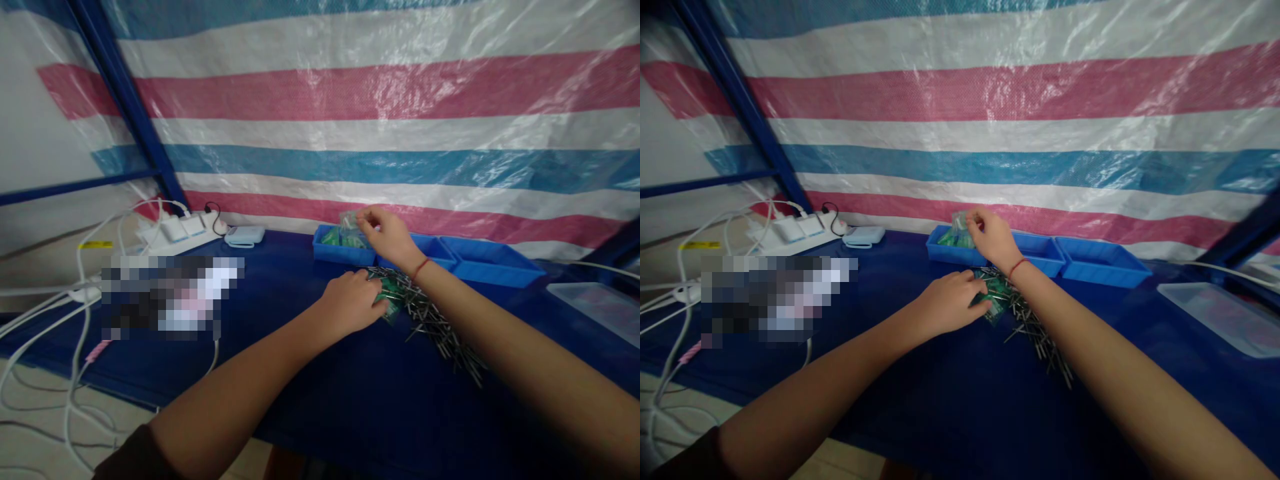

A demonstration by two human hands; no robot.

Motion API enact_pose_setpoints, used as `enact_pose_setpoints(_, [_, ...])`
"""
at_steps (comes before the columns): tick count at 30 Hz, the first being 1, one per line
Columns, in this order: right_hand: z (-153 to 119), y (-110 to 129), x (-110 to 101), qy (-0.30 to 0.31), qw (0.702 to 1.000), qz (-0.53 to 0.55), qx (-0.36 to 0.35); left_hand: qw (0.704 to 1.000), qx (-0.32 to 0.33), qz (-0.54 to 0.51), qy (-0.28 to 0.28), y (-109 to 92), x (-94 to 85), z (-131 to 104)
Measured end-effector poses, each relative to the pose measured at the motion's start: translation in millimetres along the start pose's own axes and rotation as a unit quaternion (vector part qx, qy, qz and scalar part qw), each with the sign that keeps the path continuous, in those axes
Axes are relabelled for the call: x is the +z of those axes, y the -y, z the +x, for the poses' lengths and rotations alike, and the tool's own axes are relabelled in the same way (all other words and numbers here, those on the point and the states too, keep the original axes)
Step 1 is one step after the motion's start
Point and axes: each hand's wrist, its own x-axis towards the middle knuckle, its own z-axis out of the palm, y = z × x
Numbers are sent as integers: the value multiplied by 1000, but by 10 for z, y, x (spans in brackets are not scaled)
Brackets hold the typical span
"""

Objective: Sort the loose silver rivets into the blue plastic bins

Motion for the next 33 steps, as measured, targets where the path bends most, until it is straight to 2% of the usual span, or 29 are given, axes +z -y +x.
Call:
enact_pose_setpoints(2, [13,-49,79,22,1000,-16,4,1000,-1,3,2,8,-3,-4])
enact_pose_setpoints(4, [-27,-87,65,34,999,-35,6,1000,-1,4,4,11,-14,-7])
enact_pose_setpoints(9, [-304,-96,-288,69,996,-58,3,1000,0,2,15,41,-83,6])
enact_pose_setpoints(11, [-477,-60,-454,113,992,-61,-9,1000,-7,0,19,76,-121,23])
enact_pose_setpoints(13, [-673,-4,-580,193,978,-69,-46,1000,-20,-1,19,116,-156,42])
enact_pose_setpoints(16, [-945,94,-669,262,952,-116,-103,999,-32,-2,21,156,-183,64])
enact_pose_setpoints(21, [-1149,210,-646,245,930,-231,-148,999,-32,-5,26,156,-154,67])
enact_pose_setpoints(26, [-1174,253,-629,206,920,-253,-215,999,3,-43,27,165,-145,99])
enact_pose_setpoints(29, [-1167,273,-689,162,935,-228,-216,985,42,-165,-10,154,-177,129])
enact_pose_setpoints(31, [-1151,277,-758,130,955,-194,-184,964,45,-261,-33,131,-192,138])
enact_pose_setpoints(33, [-1127,268,-836,110,975,-132,-140,942,30,-333,-26,102,-187,139])
